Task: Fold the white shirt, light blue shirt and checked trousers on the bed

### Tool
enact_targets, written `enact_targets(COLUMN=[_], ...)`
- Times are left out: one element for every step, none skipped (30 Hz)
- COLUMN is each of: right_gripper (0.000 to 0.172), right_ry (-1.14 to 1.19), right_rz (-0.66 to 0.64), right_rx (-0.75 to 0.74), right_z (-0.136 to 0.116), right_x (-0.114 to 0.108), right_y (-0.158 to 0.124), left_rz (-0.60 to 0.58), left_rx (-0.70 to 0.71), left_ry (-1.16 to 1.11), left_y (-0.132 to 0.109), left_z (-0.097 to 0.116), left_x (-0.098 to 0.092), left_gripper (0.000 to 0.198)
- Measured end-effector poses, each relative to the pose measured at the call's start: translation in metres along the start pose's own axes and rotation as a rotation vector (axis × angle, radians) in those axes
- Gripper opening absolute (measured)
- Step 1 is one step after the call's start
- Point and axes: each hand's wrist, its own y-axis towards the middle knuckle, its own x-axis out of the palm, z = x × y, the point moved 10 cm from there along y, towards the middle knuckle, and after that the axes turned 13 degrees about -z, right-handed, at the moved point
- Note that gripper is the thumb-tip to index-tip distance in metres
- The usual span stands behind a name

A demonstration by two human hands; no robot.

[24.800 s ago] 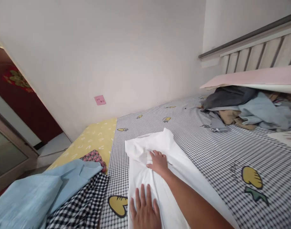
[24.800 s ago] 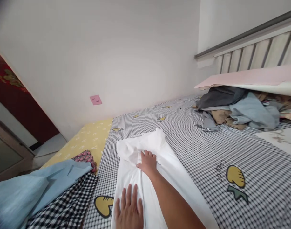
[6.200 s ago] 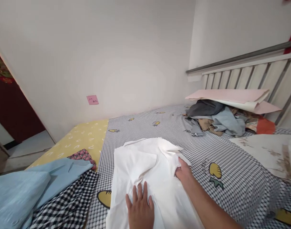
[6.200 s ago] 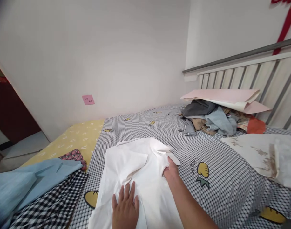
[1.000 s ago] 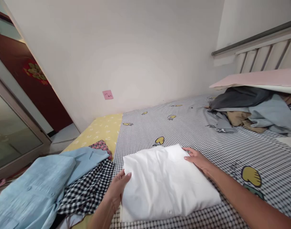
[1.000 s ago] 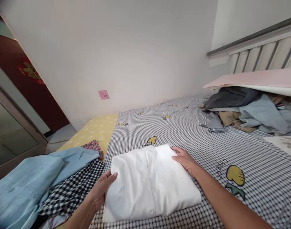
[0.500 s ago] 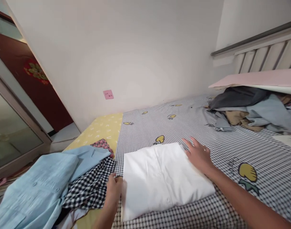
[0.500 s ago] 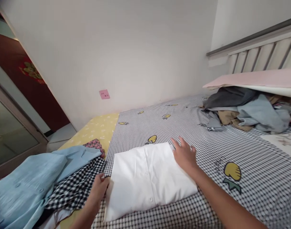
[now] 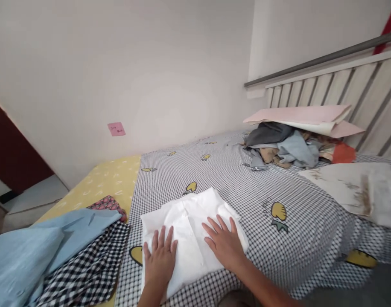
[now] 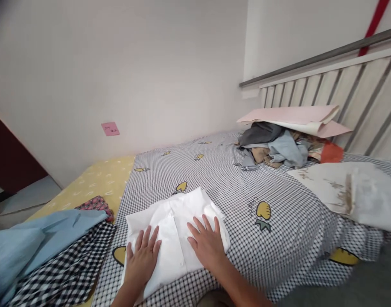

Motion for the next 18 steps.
enact_targets(right_gripper=[0.047,0.047,0.046,0.045,0.045,0.046,0.048,0.051,0.055,0.057,0.059,0.06,0.061,0.062,0.063,0.064,0.064,0.063], right_ry=[-0.003,-0.002,0.009,0.037,0.089,0.174,0.295,0.428,0.549,0.641,0.695,0.713,0.708,0.698,0.696,0.695,0.694,0.693], right_rz=[0.009,0.022,0.042,0.075,0.119,0.165,0.201,0.219,0.221,0.208,0.187,0.166,0.146,0.126,0.104,0.081,0.061,0.046], right_rx=[0.003,0.016,0.043,0.084,0.132,0.176,0.207,0.224,0.228,0.222,0.216,0.216,0.219,0.221,0.223,0.226,0.23,0.234], right_z=[0.006,0.015,0.027,0.043,0.062,0.082,0.103,0.122,0.137,0.148,0.155,0.159,0.16,0.159,0.157,0.153,0.15,0.146], right_x=[-0.004,-0.008,-0.013,-0.019,-0.025,-0.032,-0.036,-0.038,-0.04,-0.041,-0.042,-0.043,-0.044,-0.044,-0.042,-0.04,-0.038,-0.037], right_y=[-0.003,-0.006,-0.01,-0.014,-0.02,-0.027,-0.034,-0.041,-0.047,-0.052,-0.057,-0.06,-0.062,-0.064,-0.064,-0.063,-0.063,-0.062], left_rz=[-0.012,-0.022,-0.034,-0.048,-0.062,-0.077,-0.091,-0.101,-0.102,-0.094,-0.083,-0.074,-0.075,-0.083,-0.096,-0.11,-0.121,-0.129], left_rx=[-0.006,-0.014,-0.023,-0.033,-0.044,-0.055,-0.064,-0.072,-0.079,-0.081,-0.083,-0.084,-0.087,-0.092,-0.097,-0.103,-0.11,-0.117], left_ry=[0.007,0.013,0.022,0.033,0.048,0.066,0.085,0.105,0.122,0.138,0.152,0.162,0.17,0.175,0.178,0.18,0.183,0.188], left_y=[0.001,0.001,0.001,0.001,0.001,0.0,-0.001,-0.002,-0.003,-0.004,-0.004,-0.005,-0.005,-0.005,-0.005,-0.005,-0.005,-0.005], left_z=[0.0,0.0,0.0,0.001,0.002,0.003,0.004,0.005,0.006,0.007,0.008,0.009,0.009,0.009,0.009,0.009,0.009,0.01], left_x=[-0.001,-0.002,-0.004,-0.006,-0.008,-0.009,-0.01,-0.01,-0.011,-0.013,-0.015,-0.016,-0.016,-0.016,-0.016,-0.015,-0.016,-0.016], left_gripper=[0.052,0.053,0.053,0.053,0.054,0.055,0.055,0.056,0.056,0.057,0.057,0.057,0.057,0.058,0.058,0.058,0.058,0.058])
